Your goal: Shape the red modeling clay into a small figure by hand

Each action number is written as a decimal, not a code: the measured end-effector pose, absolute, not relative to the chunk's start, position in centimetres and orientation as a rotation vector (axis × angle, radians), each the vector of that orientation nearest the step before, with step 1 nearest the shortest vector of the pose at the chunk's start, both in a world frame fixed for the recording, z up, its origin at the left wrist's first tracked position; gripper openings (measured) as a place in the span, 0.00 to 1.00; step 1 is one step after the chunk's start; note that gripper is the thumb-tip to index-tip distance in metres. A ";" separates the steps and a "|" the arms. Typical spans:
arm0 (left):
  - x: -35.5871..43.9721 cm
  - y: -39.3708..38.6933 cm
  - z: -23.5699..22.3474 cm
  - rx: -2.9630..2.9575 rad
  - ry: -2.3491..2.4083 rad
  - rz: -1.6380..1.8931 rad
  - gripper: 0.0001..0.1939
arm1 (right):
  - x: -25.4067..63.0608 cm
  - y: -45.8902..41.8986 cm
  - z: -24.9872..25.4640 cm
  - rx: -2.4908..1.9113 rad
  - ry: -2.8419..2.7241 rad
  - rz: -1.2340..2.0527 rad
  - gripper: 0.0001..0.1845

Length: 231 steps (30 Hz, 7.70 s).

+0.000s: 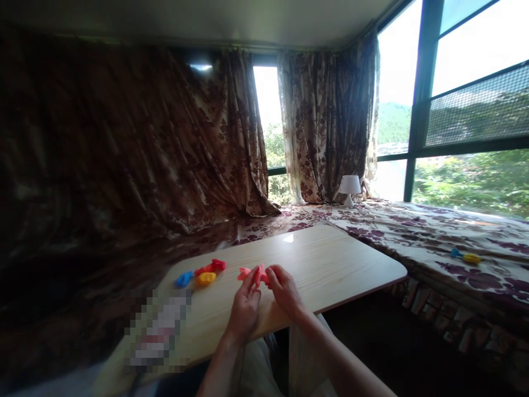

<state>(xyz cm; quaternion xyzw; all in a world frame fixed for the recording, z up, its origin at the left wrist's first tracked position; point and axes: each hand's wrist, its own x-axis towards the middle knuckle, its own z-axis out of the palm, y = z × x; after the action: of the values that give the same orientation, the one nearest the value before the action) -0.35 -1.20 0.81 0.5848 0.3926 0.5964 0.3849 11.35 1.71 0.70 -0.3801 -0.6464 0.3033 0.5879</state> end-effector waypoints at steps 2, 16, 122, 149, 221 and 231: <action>-0.5 -1.2 0.7 1.483 0.995 1.542 0.28 | 11.3 1.8 0.6 -0.931 -1.516 0.723 0.17; -0.7 -0.8 0.2 1.571 0.947 1.456 0.28 | 11.4 1.7 0.6 -0.921 -1.574 0.727 0.21; 0.1 -1.9 0.1 2.253 1.854 1.533 0.29 | 11.5 2.0 0.7 -0.794 -1.484 0.755 0.08; 0.3 0.2 0.2 1.501 1.154 1.600 0.15 | 11.9 2.2 0.4 -0.783 -1.505 0.779 0.13; 0.9 -0.7 0.0 1.804 1.558 1.556 0.11 | 12.8 2.5 0.0 -0.837 -1.364 0.978 0.21; 0.9 -0.9 -0.2 1.862 1.735 1.417 0.08 | 12.7 1.8 0.6 -0.885 -1.279 0.892 0.21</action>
<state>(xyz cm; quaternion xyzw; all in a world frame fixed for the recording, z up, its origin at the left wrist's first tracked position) 0.87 -0.88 -0.16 0.6350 0.5918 0.4833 0.1141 12.70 1.81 0.60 -0.3854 -0.5572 0.3885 0.6245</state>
